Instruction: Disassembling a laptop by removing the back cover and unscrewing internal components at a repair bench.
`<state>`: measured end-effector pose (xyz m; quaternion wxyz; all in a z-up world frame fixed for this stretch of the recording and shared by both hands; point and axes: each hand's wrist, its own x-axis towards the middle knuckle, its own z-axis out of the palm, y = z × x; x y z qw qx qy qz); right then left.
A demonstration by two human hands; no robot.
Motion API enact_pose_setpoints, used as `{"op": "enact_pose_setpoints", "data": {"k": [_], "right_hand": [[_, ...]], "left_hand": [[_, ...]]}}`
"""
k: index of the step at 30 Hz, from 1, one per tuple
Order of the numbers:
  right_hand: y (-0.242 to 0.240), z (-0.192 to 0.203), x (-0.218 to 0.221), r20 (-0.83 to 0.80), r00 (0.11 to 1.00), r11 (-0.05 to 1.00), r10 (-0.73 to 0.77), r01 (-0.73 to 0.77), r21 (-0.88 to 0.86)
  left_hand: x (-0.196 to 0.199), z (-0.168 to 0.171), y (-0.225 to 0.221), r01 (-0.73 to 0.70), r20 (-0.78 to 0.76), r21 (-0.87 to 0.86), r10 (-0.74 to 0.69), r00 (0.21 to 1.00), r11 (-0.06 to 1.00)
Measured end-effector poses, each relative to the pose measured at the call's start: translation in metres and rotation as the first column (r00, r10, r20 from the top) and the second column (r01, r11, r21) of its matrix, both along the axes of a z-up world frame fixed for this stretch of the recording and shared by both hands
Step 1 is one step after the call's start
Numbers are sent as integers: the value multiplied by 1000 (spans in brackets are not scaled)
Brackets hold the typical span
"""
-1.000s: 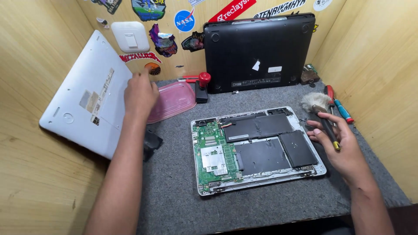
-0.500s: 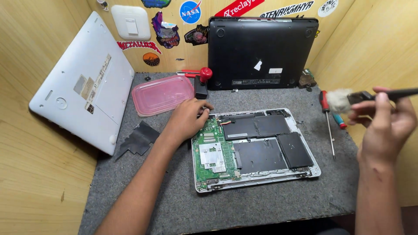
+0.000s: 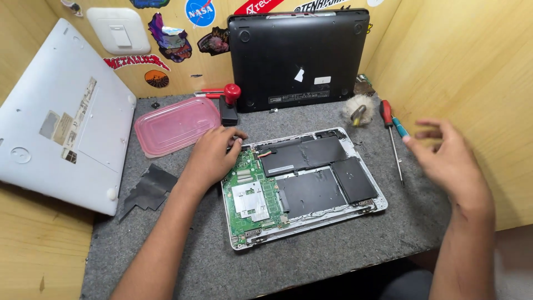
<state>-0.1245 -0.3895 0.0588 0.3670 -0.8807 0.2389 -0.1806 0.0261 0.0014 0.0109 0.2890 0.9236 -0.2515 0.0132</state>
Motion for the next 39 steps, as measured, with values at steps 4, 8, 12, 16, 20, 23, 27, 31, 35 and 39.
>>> {"op": "enact_pose_setpoints", "data": {"k": [4,8,12,16,20,23,27,31,35,39], "right_hand": [[15,-23,-2,-98,993,995,67,-60,74],[59,-10,4,-89,952,937,292,-304,-171],[59,-31,26,-54,953,912,298,-301,-279],[41,-46,40,65,965,942,254,-231,-245],[54,-36,52,259,928,960,267,-280,14],[50,-38,47,302,927,971,222,-238,19],[77,-23,24,111,960,959,257,-268,95],[105,2,12,-65,936,917,345,-351,-190],[90,-14,14,119,940,947,320,-314,-60],[67,-18,14,222,967,991,128,-118,-57]], "left_hand": [[-2,-2,0,6,34,-5,-6,999,1000],[2,-9,1,-13,52,-7,13,999,1000],[5,-12,2,-15,91,-13,16,996,1000],[8,-14,2,-25,94,-7,26,995,1000],[2,-13,2,-15,112,-37,19,993,999],[4,-10,3,-9,109,-46,14,994,999],[6,-16,2,-12,119,-53,18,993,999],[6,-15,2,-10,116,-53,17,993,999],[6,-16,1,-11,102,-52,16,995,999],[6,-12,2,26,85,-33,-23,996,999]]}}
